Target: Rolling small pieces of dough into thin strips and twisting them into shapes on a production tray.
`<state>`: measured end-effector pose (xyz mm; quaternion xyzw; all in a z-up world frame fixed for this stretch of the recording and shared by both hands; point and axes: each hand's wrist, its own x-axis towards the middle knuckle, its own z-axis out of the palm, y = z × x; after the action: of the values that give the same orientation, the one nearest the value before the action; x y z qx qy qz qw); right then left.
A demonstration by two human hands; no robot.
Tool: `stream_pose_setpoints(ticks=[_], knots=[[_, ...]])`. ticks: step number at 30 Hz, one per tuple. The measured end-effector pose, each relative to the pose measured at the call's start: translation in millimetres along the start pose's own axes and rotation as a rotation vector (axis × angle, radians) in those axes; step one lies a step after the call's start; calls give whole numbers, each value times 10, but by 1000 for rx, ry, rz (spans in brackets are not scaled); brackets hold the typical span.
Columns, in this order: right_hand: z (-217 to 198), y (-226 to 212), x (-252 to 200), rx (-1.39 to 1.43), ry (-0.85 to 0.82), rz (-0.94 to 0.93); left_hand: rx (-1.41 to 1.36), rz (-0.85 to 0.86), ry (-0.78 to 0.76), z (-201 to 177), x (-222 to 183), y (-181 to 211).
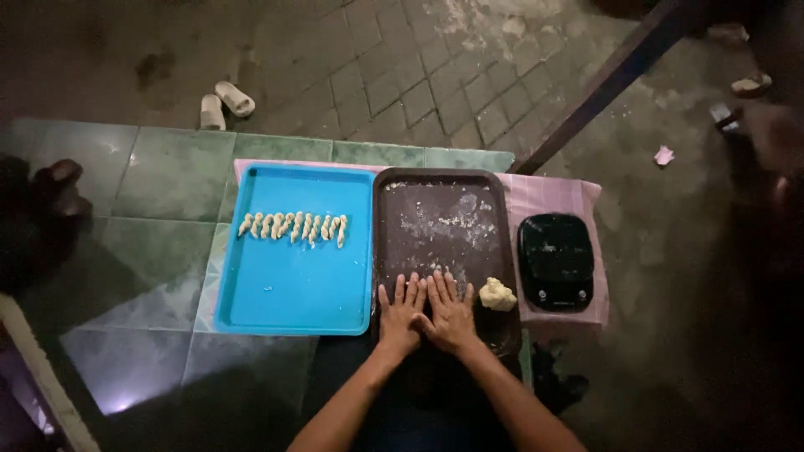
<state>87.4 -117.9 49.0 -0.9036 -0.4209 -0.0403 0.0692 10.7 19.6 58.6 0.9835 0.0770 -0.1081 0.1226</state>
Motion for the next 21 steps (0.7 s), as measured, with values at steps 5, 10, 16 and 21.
stream_pose_setpoints(ticks=[5,10,16,21], knots=[[-8,38,-4,-90,8,-38,52,-30,-127,-311,-80,38],[-355,-60,-59,102,-290,74,73,41,417,352,-121,25],[-377,-10,2,98,-234,60,58,8,331,212,-53,32],[-217,-8,-165,43,-116,19,90,-7,410,226,-211,90]])
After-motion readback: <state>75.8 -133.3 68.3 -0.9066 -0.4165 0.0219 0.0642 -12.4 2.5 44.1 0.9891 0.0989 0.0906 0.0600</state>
